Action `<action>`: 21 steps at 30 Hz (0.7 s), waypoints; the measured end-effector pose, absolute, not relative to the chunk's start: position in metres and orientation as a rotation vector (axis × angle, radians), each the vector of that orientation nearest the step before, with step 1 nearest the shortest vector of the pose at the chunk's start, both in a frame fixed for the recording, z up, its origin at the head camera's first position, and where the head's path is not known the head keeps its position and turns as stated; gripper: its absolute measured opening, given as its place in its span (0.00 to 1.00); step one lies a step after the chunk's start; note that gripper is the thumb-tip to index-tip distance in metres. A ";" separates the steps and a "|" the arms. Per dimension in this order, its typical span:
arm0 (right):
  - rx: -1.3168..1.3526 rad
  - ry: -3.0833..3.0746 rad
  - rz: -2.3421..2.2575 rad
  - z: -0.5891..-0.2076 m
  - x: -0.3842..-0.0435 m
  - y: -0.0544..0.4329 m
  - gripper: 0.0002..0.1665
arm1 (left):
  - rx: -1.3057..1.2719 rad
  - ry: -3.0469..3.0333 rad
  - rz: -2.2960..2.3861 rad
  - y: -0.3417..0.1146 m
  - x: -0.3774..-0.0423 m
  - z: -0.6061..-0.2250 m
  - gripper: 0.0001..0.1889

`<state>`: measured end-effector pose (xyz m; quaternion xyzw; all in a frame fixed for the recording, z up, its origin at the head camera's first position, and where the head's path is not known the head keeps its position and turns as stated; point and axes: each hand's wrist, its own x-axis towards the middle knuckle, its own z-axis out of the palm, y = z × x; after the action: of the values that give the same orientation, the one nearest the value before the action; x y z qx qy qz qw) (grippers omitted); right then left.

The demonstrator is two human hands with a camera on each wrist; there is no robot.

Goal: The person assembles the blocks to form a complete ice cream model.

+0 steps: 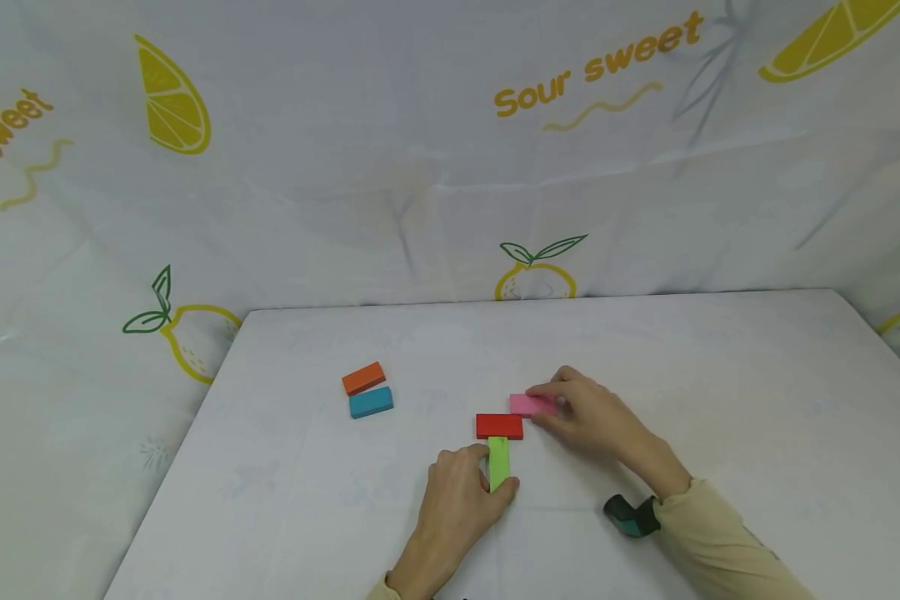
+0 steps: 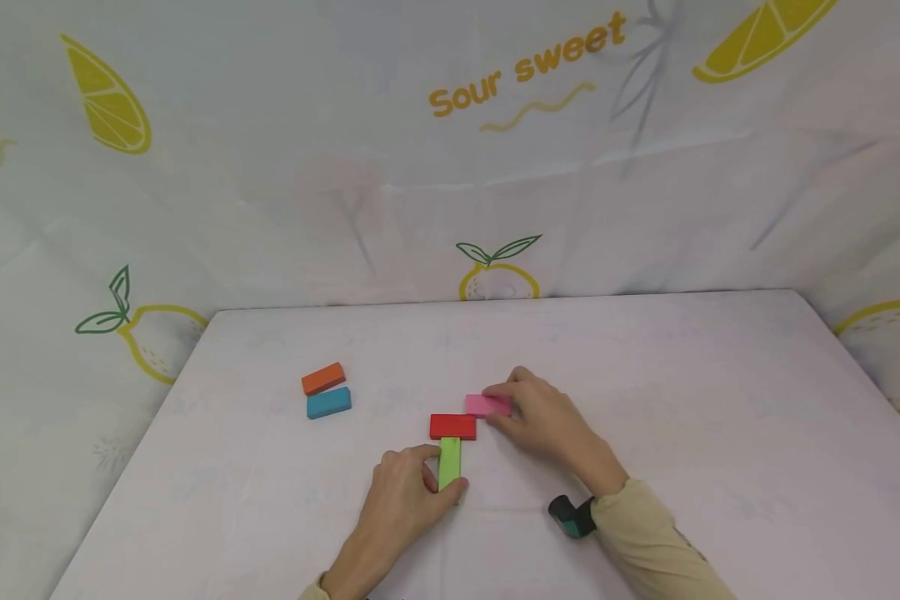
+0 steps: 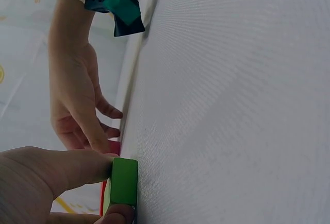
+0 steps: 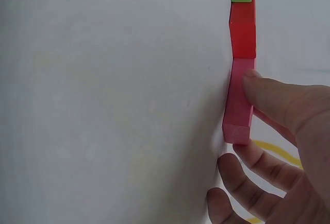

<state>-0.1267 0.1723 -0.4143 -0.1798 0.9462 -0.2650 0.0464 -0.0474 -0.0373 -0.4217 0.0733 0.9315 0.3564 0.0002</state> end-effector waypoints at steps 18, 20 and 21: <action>-0.537 2.840 -0.854 -0.411 -0.128 0.188 0.24 | 0.200 2.887 1.146 -0.037 -0.047 -0.420 0.13; -0.531 2.833 -0.856 -0.411 -0.129 0.189 0.22 | 0.199 2.888 1.140 -0.037 -0.047 -0.420 0.13; -0.531 2.830 -0.859 -0.411 -0.129 0.189 0.22 | 0.200 2.889 1.138 -0.037 -0.047 -0.420 0.13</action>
<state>-0.1288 0.1892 -0.4112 -0.1764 0.9396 -0.2851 0.0685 -0.0465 -0.0373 -0.4201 0.0642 0.9284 0.3656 0.0150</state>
